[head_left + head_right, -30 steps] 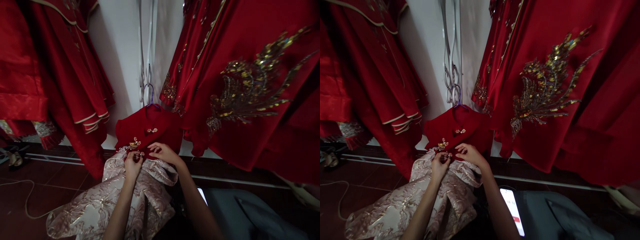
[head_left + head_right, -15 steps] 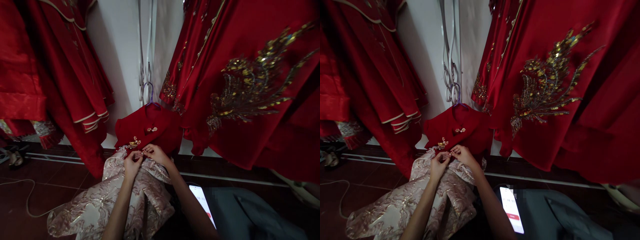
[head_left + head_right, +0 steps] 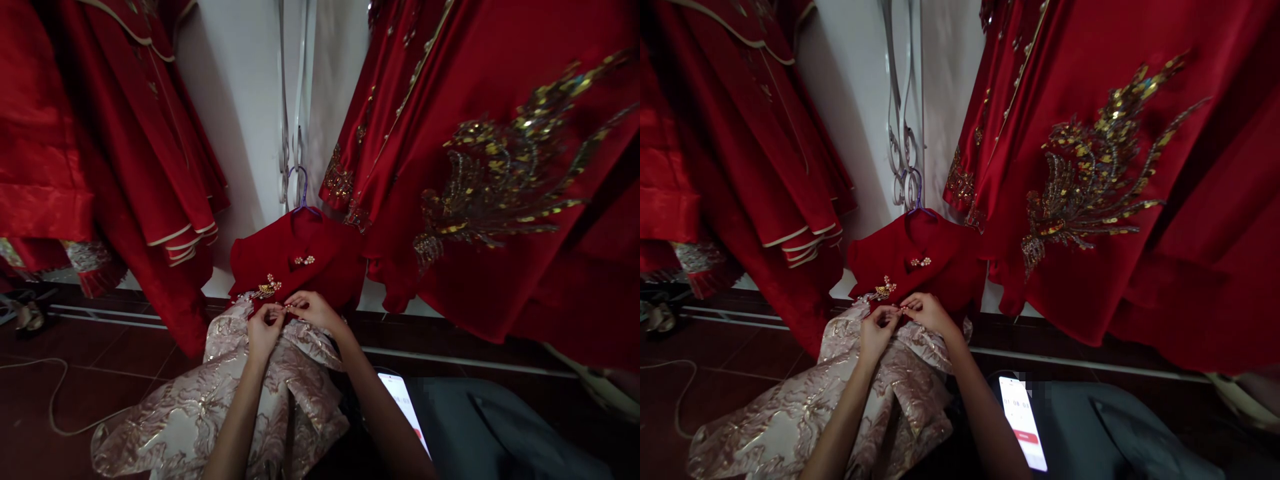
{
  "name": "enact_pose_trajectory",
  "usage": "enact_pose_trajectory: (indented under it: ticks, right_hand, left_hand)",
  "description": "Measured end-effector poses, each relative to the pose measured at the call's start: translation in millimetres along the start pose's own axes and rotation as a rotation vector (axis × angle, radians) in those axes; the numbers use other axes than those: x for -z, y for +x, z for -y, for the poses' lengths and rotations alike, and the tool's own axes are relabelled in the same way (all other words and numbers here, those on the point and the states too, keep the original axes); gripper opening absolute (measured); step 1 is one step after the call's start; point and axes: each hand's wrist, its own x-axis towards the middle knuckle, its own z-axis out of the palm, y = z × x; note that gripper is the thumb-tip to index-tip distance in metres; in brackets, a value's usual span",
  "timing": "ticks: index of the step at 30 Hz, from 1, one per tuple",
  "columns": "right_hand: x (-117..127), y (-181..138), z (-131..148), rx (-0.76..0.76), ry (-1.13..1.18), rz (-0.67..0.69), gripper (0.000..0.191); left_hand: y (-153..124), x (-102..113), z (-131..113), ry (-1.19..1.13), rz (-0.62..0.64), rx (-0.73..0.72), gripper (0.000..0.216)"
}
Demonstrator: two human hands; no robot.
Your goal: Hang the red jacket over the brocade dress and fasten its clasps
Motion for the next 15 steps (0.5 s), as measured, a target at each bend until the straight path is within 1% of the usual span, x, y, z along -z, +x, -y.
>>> enact_pose_trajectory:
  ticks: [2, 4, 6, 7, 10, 12, 15]
  right_hand:
    - [3, -1, 5, -0.038, 0.007, 0.014, 0.02]
    - [8, -5, 12, -0.072, 0.031, 0.05, 0.019]
    - [15, -9, 20, -0.1, 0.065, 0.132, 0.018]
    - [19, -12, 23, -0.114, 0.08, 0.189, 0.017]
    - [29, -19, 32, -0.162, 0.121, 0.35, 0.017]
    - [34, -22, 36, -0.189, 0.158, 0.413, 0.018]
    - [38, -24, 40, -0.224, 0.222, 0.474, 0.018]
  left_hand:
    - [7, 0, -3, -0.124, -0.028, 0.068, 0.025]
    - [17, 1, -8, -0.28, -0.099, 0.172, 0.028]
    - [28, 1, -14, -0.428, -0.164, 0.27, 0.029]
    - [32, 1, -17, -0.493, -0.168, 0.313, 0.03]
    - [39, 0, -26, -0.638, -0.076, 0.406, 0.03]
    - [39, -1, -30, -0.688, -0.028, 0.436, 0.03]
    - [37, -2, -32, -0.722, -0.023, 0.43, 0.029]
